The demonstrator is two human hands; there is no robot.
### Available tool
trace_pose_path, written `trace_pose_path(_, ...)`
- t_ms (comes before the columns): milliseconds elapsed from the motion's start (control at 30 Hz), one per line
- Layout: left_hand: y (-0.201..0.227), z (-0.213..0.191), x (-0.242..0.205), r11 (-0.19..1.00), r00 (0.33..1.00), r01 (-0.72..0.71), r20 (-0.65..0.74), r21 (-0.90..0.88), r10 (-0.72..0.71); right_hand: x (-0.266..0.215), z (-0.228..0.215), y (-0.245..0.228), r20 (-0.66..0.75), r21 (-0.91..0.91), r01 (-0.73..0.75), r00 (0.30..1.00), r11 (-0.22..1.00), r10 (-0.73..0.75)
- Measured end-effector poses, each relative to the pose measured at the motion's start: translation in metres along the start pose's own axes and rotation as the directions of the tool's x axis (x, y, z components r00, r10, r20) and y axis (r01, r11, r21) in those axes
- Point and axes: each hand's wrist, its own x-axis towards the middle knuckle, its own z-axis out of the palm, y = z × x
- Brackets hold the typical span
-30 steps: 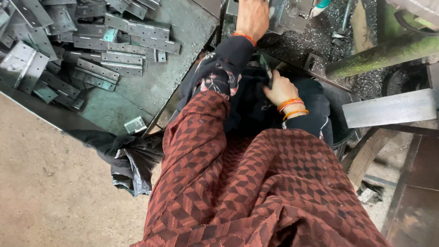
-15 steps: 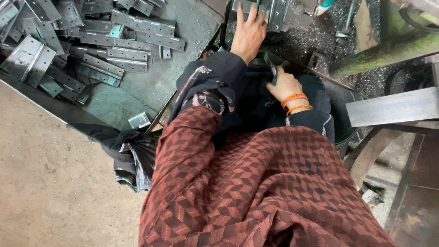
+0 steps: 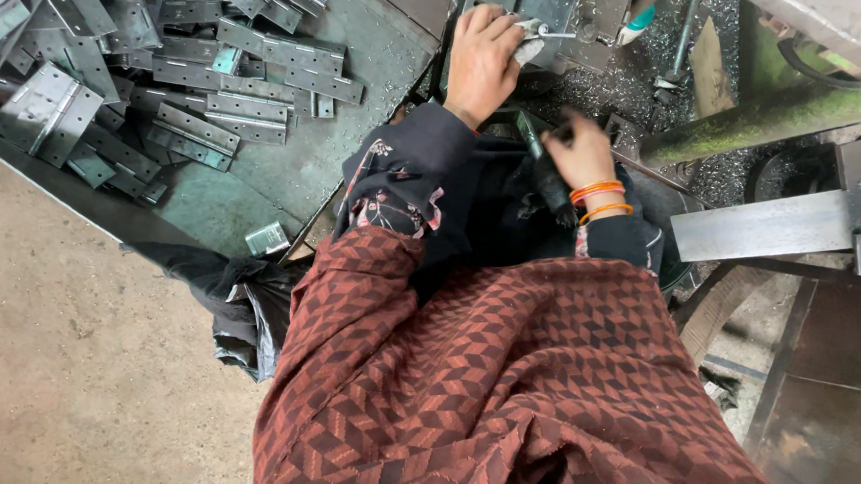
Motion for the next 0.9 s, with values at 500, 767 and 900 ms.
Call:
trace_pose_path(500,-0.033,0.057,0.019,0.903,0.920,0.391,-0.084,0.180,-0.382,0.056,-0.032,-0.002,-0.462,-0.177,0.288,0.820,0.941,-0.338)
trace_pose_path(767,-0.020,0.027,0.006,0.951,0.904,0.258,0.306,0.170,-0.300,0.064,0.015,-0.051,-0.106,-0.352,0.292,0.931,0.889,-0.349)
trace_pose_path(900,-0.010,0.046,-0.007,0.959,0.836,0.093,0.502,0.267,-0.221,0.047,-0.007,-0.055,-0.098,-0.267,0.327,0.927,0.907,-0.363)
